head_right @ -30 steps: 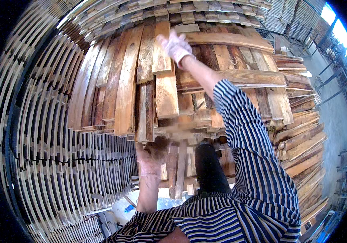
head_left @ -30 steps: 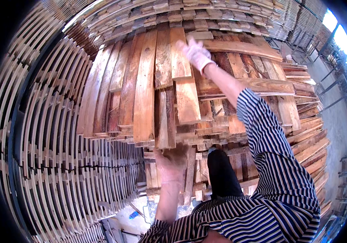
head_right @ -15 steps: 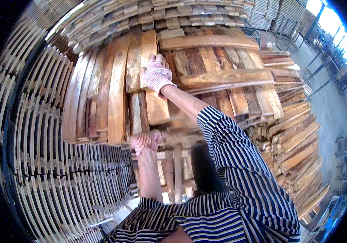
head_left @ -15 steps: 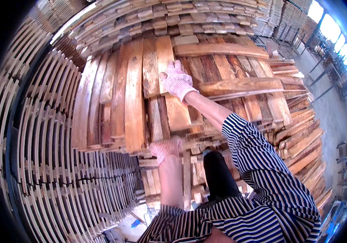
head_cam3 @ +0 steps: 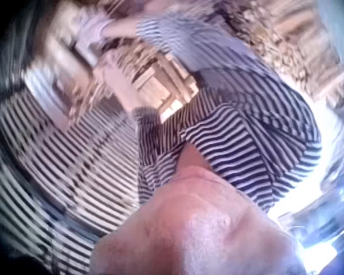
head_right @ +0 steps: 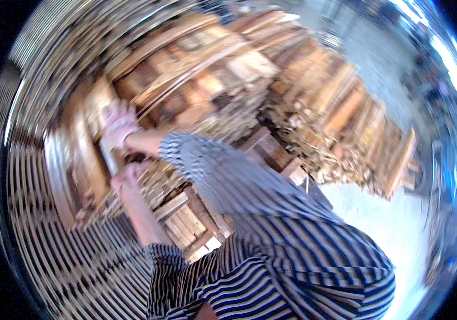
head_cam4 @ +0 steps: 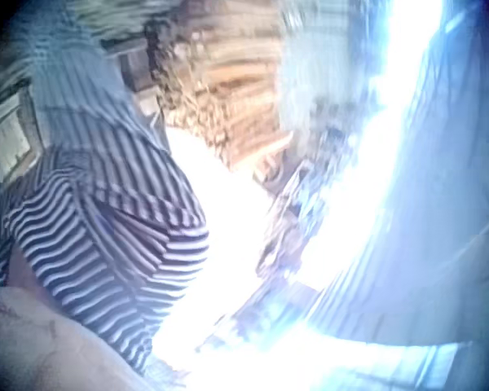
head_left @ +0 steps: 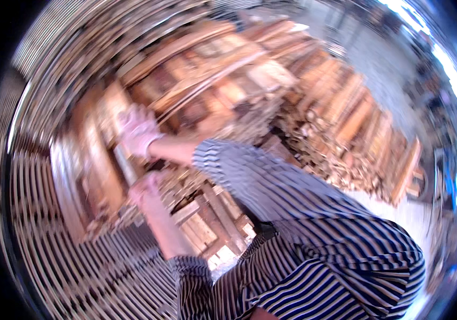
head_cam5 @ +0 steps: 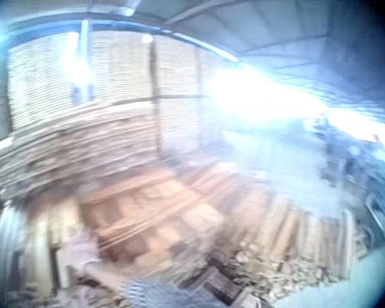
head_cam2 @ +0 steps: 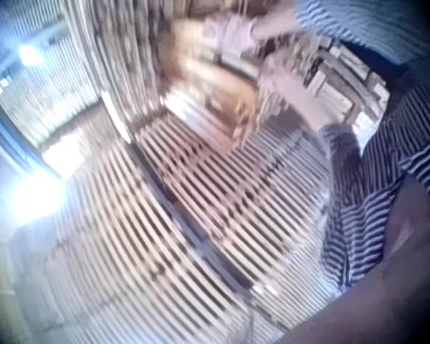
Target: The person repeatedly picks up wooden planks from a large pile on the floor and stacks them onto a metal rack. The person wears gloves and handles the wood one or two pieces at a time, lifting them overhead to place them on the rack.
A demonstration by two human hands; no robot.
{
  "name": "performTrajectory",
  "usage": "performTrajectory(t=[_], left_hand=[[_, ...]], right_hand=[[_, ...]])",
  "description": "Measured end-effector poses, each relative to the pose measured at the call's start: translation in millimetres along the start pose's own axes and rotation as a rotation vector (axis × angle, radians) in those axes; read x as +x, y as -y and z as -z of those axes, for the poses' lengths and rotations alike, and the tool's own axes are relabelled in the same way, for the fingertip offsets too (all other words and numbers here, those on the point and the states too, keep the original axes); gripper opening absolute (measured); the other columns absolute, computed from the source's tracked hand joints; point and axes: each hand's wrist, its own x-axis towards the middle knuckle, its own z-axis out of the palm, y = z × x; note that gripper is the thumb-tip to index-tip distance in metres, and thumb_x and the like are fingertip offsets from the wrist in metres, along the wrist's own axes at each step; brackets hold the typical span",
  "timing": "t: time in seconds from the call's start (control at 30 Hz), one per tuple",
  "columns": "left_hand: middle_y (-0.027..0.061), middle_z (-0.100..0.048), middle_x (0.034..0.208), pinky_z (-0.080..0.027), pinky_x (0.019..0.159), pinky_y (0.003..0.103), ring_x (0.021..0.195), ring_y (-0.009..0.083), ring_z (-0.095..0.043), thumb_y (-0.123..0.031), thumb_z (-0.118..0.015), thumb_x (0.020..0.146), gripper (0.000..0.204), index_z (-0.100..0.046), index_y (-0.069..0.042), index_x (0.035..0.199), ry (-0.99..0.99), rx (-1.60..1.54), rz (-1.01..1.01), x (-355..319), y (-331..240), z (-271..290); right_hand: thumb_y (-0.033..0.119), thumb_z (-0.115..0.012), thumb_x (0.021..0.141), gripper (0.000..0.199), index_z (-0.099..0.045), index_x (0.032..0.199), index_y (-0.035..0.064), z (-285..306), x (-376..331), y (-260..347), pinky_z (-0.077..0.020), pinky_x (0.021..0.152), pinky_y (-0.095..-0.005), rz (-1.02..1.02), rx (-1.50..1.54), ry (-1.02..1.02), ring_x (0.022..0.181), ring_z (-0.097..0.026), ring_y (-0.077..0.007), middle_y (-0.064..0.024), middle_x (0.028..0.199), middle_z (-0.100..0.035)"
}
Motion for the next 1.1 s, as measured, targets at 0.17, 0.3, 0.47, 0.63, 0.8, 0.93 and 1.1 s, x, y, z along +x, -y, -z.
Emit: performTrajectory(t=[0.17,0.3,0.47,0.63,0.8,0.93,1.1], left_hand=[[0.0162,-0.066,0.123,-0.047,0.103,0.050,0.114,0.0318,-0.060,-0.055,-0.061,0.095,0.062,-0.058,-0.005,0.131,-0.030,0.053,-0.034,16,-22,35],[0.0168,-0.066,0.120,-0.048,0.101,0.052,0.112,0.0327,-0.061,-0.054,-0.061,0.095,0.060,-0.059,-0.004,0.129,-0.021,0.059,0.006,19,-6,39],[0.0174,-0.067,0.117,-0.049,0.098,0.053,0.109,0.0338,-0.062,-0.052,-0.061,0.096,0.057,-0.060,-0.004,0.127,-0.022,0.018,0.167,-1,61,74],[0.0153,-0.063,0.100,-0.051,0.083,0.049,0.091,0.0333,-0.058,-0.045,-0.062,0.096,0.036,-0.061,-0.009,0.099,0.219,0.224,0.715,-64,183,45],[-0.0015,-0.061,0.098,-0.051,0.084,0.028,0.090,0.0133,-0.059,-0.030,-0.060,0.105,0.015,-0.065,-0.015,0.104,0.681,0.794,0.515,-141,325,-147],[0.0151,-0.057,0.145,-0.042,0.111,0.036,0.131,0.0260,-0.055,-0.030,-0.068,0.099,0.062,-0.049,0.006,0.146,1.131,1.025,0.211,-185,453,-277],[0.0254,-0.058,0.139,-0.048,0.105,0.046,0.128,0.0411,-0.057,-0.066,-0.079,0.077,0.102,-0.047,0.005,0.144,1.309,1.732,-0.469,-175,602,-381]], right_hand=[[0.048,-0.061,0.097,0.087,-0.023,0.161,0.0028,46,-111,-30,-0.0294,0.124,-0.0517,0.013,0.346,0.069,0.154,-0.021,-0.0461,-0.0350,0.165,-0.016],[0.046,-0.060,0.098,0.084,-0.023,0.161,0.0034,86,-235,-158,-0.0438,0.116,-0.0445,-0.421,0.359,0.125,0.151,-0.033,-0.0395,-0.0277,0.167,-0.020],[0.039,-0.063,0.093,0.069,-0.037,0.147,0.0038,131,-385,-326,-0.0521,0.100,-0.0560,-1.064,0.094,-0.129,0.124,-0.059,-0.0463,-0.0270,0.138,-0.049],[0.048,-0.069,0.089,0.077,-0.040,0.145,0.0048,188,-405,-453,-0.0503,0.101,-0.0568,-1.380,-0.114,-0.333,0.123,-0.059,-0.0489,-0.0283,0.143,-0.047],[0.059,-0.071,0.086,0.101,-0.026,0.161,0.0089,211,-382,-540,-0.0495,0.104,-0.0519,-1.705,0.035,-0.360,0.132,-0.055,-0.0444,-0.0271,0.152,-0.039],[0.057,-0.080,0.081,0.106,-0.020,0.161,0.0203,212,-363,-557,-0.0515,0.101,-0.0517,-1.846,-0.060,-0.429,0.127,-0.057,-0.0443,-0.0265,0.146,-0.043],[0.056,-0.084,0.075,0.118,-0.013,0.162,0.0226,232,-363,-572,-0.0499,0.102,-0.0534,-1.831,0.132,-0.454,0.129,-0.055,-0.0479,-0.0293,0.141,-0.043]])
